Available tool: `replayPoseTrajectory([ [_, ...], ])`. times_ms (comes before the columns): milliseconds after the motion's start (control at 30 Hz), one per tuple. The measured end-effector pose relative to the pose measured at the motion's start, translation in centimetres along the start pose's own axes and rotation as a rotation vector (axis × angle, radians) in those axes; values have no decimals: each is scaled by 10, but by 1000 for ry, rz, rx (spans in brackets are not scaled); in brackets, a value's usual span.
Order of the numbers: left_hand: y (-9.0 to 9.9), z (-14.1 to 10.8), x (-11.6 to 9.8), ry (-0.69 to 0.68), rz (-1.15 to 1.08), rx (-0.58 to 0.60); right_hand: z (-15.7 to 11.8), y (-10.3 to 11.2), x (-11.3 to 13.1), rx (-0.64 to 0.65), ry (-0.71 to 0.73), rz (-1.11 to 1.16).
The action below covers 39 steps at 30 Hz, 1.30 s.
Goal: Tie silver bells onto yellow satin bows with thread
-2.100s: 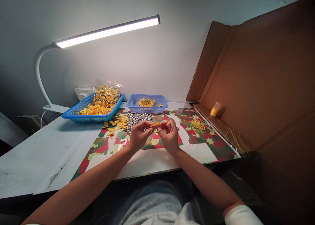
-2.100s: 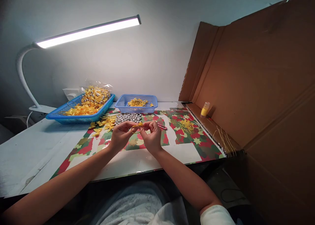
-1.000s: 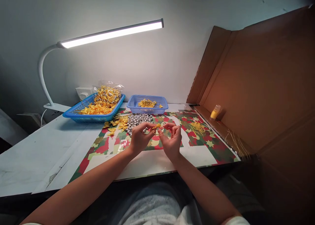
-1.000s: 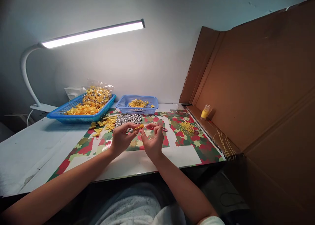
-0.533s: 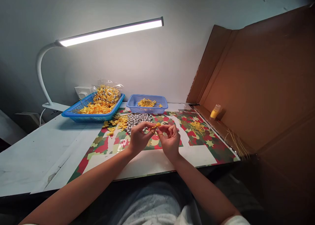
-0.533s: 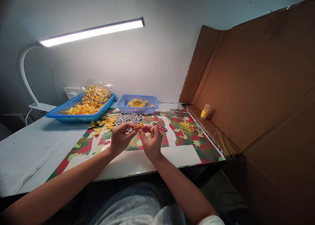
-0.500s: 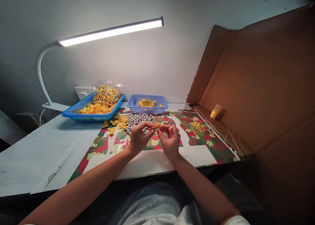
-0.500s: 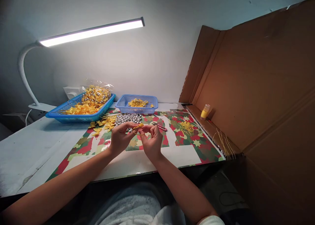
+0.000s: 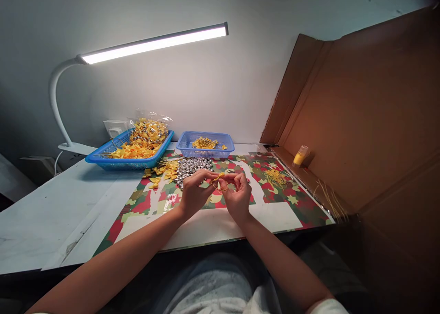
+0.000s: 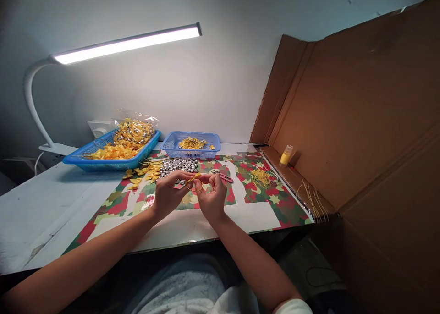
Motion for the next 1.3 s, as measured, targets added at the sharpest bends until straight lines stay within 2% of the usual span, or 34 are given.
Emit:
replayPoseTrajectory([
  [300, -2, -1, 3, 31, -66, -1, 2, 3, -7, -43, -26, -47],
  [433, -2, -1, 4, 40, -46, 16, 4, 0, -12, -9, -87, 23],
  [600, -3, 0, 1, -12, -10, 34, 9, -5, -26, 44, -202, 190],
  [867, -6, 0, 1, -24, 4, 74, 14, -13, -42, 112, -295, 243],
  [933, -6, 0, 2, -1, 3, 72, 13, -11, -37, 101, -250, 194],
  [1133, -8, -2, 11, 129, 4, 62, 1, -6, 0, 24, 79, -201],
  [1233, -11, -6, 25, 248, -84, 53, 0, -10, 3, 43, 122, -267],
  [1300, -15, -12, 39, 392, -228, 32, 2, -11, 3, 55, 119, -246],
])
Point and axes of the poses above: each hand's wrist, its own z-axis towards the middle knuckle, its own y-axis out of the back of the hand, x = y × z, the point moved 9 cm from there along z, towards the middle knuckle, and after that the axes turned 11 degrees about -y, right-handed, at the moved point
